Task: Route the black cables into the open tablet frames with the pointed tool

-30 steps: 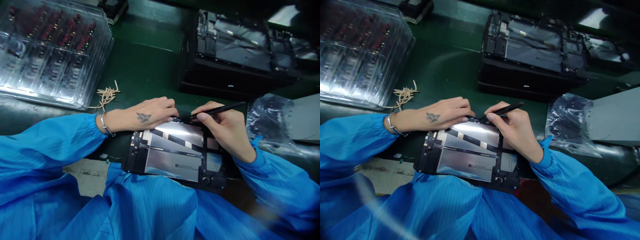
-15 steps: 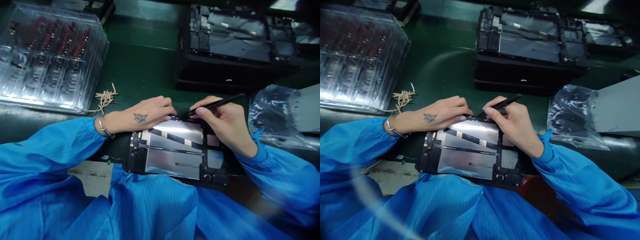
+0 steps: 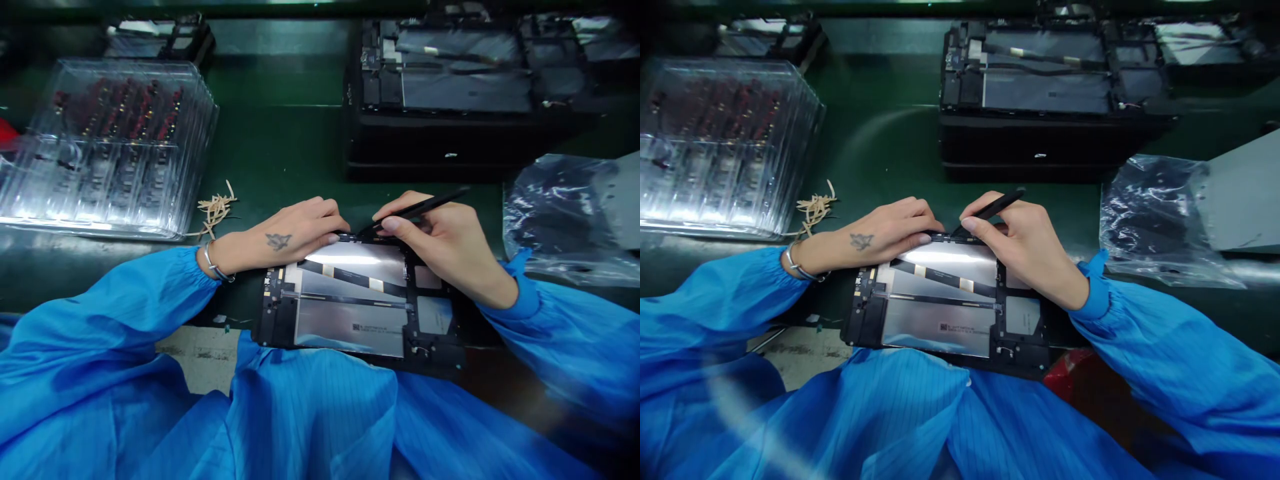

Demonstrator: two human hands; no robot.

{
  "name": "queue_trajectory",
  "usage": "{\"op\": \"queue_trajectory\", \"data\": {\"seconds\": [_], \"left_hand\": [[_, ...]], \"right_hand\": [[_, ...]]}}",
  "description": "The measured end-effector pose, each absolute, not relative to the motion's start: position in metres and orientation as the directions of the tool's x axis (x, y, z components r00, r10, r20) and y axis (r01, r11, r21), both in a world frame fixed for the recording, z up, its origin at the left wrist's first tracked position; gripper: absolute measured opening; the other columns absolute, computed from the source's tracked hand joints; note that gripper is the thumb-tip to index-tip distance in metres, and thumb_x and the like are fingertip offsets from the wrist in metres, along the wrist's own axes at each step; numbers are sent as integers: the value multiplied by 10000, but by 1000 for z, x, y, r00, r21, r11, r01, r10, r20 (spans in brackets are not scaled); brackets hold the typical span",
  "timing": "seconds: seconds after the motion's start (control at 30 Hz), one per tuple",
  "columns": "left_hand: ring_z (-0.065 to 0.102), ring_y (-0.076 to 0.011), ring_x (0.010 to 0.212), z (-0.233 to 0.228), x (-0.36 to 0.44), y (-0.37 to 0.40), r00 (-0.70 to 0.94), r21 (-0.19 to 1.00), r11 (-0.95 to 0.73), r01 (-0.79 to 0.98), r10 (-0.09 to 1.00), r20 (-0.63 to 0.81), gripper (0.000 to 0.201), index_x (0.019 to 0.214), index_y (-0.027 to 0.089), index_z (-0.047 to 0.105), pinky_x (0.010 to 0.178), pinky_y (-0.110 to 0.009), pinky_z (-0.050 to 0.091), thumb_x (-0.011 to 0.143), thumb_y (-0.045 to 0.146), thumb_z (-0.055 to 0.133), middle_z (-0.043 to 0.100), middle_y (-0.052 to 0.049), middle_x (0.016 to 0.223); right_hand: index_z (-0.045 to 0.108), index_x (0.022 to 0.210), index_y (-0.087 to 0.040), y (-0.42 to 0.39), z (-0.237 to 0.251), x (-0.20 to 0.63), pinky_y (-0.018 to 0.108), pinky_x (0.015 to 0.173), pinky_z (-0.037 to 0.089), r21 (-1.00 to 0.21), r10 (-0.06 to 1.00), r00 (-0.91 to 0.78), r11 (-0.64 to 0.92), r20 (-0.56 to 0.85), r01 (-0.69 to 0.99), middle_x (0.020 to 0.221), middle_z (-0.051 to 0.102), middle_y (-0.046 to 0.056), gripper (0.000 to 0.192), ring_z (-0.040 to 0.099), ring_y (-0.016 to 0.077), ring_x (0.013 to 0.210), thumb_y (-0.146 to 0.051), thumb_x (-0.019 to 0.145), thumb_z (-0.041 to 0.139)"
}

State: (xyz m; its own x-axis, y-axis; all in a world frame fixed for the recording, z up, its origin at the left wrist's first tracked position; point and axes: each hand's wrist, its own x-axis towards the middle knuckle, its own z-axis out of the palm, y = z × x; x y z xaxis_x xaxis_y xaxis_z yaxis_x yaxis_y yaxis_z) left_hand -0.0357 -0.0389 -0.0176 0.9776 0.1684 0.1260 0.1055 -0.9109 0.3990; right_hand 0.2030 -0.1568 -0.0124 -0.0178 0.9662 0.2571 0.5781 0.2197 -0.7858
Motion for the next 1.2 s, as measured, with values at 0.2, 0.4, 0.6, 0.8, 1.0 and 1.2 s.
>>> {"op": "queue_trajectory", "data": {"seconds": [0.2,0.4,0.6,0.8,1.0,1.2], "left_hand": [[563,-223,993,-21,-34,-37,977,408,-907,105,171,128,417,1279,138,626,870,-336,455,1124,376,321,614,-121,1117],[565,-226,1013,-25,-34,-35,977,418,-903,95,165,133,436,1279,128,632,899,-341,451,1125,390,320,609,-115,1111],[559,-221,1002,-26,-35,-36,972,424,-901,94,174,155,437,1268,144,635,890,-340,451,1125,400,310,616,-118,1108],[558,-220,1008,-27,-35,-35,971,424,-902,85,170,167,423,1268,136,639,886,-342,452,1123,387,331,615,-116,1105],[561,-224,1040,-28,-35,-35,974,426,-899,99,176,145,403,1293,142,625,923,-347,457,1121,370,340,615,-118,1143],[560,-225,1023,-29,-35,-35,974,422,-902,93,171,151,408,1287,151,624,910,-343,455,1121,379,330,615,-114,1125]], "right_hand": [[761,942,-230,-156,-14,204,265,615,580,-810,965,7,216,262,545,953,746,21,229,731,166,777,-442,977,682],[758,925,-229,-155,-12,204,282,636,571,-765,957,-27,248,290,594,956,762,22,238,725,173,786,-439,986,665],[751,917,-236,-157,-12,204,315,687,551,-727,949,-68,281,308,627,984,765,18,212,721,183,821,-399,1001,646],[749,959,-245,-158,-10,202,321,669,521,-711,939,-55,295,340,639,957,753,18,165,713,185,819,-378,992,659],[745,939,-244,-157,-10,202,330,689,527,-694,931,-89,326,355,641,950,756,21,164,709,188,814,-367,994,652],[753,925,-251,-157,-10,203,342,762,552,-690,934,-89,317,345,650,943,752,25,193,719,202,843,-403,990,653]]}}
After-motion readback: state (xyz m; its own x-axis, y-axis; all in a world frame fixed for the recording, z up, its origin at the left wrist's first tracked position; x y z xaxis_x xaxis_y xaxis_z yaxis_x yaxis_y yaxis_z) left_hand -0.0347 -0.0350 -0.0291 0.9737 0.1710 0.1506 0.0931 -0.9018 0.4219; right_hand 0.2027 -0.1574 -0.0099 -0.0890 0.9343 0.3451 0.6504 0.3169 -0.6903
